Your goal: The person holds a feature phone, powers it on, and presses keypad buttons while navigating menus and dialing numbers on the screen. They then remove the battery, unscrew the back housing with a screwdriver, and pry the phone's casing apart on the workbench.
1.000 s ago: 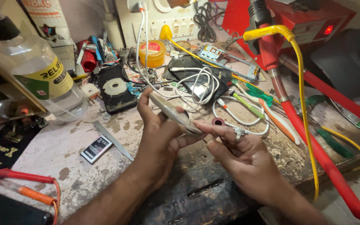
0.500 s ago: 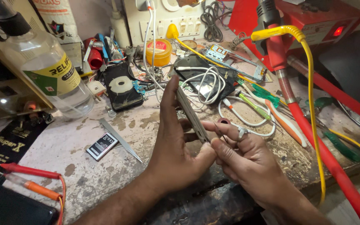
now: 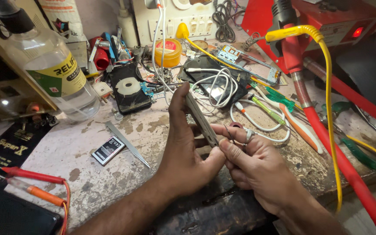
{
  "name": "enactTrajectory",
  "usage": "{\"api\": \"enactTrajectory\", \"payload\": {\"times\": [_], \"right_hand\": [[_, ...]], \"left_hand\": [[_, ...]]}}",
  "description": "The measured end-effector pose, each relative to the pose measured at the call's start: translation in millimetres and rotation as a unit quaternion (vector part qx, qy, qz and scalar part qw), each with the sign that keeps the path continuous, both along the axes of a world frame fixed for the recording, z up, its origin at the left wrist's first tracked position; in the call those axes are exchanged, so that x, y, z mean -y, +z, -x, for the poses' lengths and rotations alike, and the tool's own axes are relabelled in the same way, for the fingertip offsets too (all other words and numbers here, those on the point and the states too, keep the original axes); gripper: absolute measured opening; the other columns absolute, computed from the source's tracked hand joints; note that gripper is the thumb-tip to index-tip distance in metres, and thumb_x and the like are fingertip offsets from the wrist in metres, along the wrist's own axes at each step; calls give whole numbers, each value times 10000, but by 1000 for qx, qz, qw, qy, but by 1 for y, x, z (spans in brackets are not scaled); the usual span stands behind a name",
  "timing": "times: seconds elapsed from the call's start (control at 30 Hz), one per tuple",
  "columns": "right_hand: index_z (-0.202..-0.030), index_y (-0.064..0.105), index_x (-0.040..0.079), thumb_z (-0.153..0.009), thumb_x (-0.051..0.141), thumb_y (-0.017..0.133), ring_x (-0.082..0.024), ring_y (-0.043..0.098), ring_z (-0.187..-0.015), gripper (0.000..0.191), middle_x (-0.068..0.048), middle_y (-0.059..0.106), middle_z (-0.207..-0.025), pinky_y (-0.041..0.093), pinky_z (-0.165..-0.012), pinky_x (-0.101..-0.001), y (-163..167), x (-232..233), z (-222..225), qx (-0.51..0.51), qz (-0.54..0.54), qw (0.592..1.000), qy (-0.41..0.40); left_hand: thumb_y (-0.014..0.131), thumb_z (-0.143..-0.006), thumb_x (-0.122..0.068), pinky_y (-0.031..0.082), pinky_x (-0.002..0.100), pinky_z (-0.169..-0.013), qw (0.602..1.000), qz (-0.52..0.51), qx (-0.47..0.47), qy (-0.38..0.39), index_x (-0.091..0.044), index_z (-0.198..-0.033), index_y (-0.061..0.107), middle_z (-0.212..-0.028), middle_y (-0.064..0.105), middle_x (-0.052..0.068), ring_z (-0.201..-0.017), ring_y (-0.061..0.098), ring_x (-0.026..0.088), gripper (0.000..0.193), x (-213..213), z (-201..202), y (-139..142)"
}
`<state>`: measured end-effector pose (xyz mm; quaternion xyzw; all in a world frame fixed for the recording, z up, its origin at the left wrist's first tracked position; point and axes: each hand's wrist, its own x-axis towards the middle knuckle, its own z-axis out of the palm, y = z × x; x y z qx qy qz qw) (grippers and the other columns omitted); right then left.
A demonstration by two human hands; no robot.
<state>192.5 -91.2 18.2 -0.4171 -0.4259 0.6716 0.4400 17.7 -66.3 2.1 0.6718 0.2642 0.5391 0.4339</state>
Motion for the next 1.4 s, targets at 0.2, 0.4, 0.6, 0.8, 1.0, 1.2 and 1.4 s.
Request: {"api": "enactTrajectory", "payload": {"times": [0.2,0.4,0.6,0.8,1.0,1.2,1.4], "right_hand": [[-1391,624,125,-965,183,597,0,320,-430,431,68,515,-658,225,-359,-181,5,-4,2,22,41,999,-3],[-1335,503,170,-924,233,616,-16,326,-422,430,52,531,-670,210,-349,-192,10,-5,2,51,73,996,-23],[-1271,488,140,-936,242,623,-27,327,-414,376,31,521,-658,221,-347,-205,5,-6,2,52,60,996,-33],[-1246,571,76,-960,209,623,-24,386,-439,320,37,551,-690,272,-359,-195,2,-5,-2,76,-10,997,-8],[-1269,649,62,-969,217,606,-14,387,-438,340,42,565,-661,282,-361,-182,5,-7,-2,96,-20,995,-3],[-1235,654,64,-972,212,609,-7,382,-435,304,48,565,-664,278,-361,-178,6,-5,1,82,-19,996,-20],[-1159,643,70,-968,209,622,-8,382,-427,237,31,585,-667,257,-351,-178,6,-5,1,74,-12,997,-34]], "left_hand": [[662,-910,48,668,395,-917,999,15,24,-40,-252,-1634,-90,-1269,671,159,-1112,759,200,1086,-1,-4,-6],[809,-741,-8,589,423,-994,965,-198,-94,146,-122,-1573,49,-1524,283,290,-1356,489,380,1133,-5,-3,-9],[828,-724,-48,470,508,-1166,949,-205,-138,197,-96,-1613,76,-1558,292,224,-1468,399,403,1166,-4,-5,-11],[776,-757,-50,645,386,-946,991,-71,-68,96,-115,-1607,56,-1602,248,228,-1292,604,336,1116,-5,-3,-10],[714,-854,-21,658,377,-962,997,-69,-28,32,-144,-1646,26,-1581,358,206,-1247,746,267,1056,-2,-3,-10],[743,-811,-13,639,388,-966,992,-90,-55,67,-139,-1621,43,-1615,306,219,-1203,746,278,1079,-4,-4,-12],[767,-766,-57,609,405,-975,979,-131,-107,117,-130,-1614,59,-1594,298,237,-1319,576,354,1107,-4,-2,-13]]}}
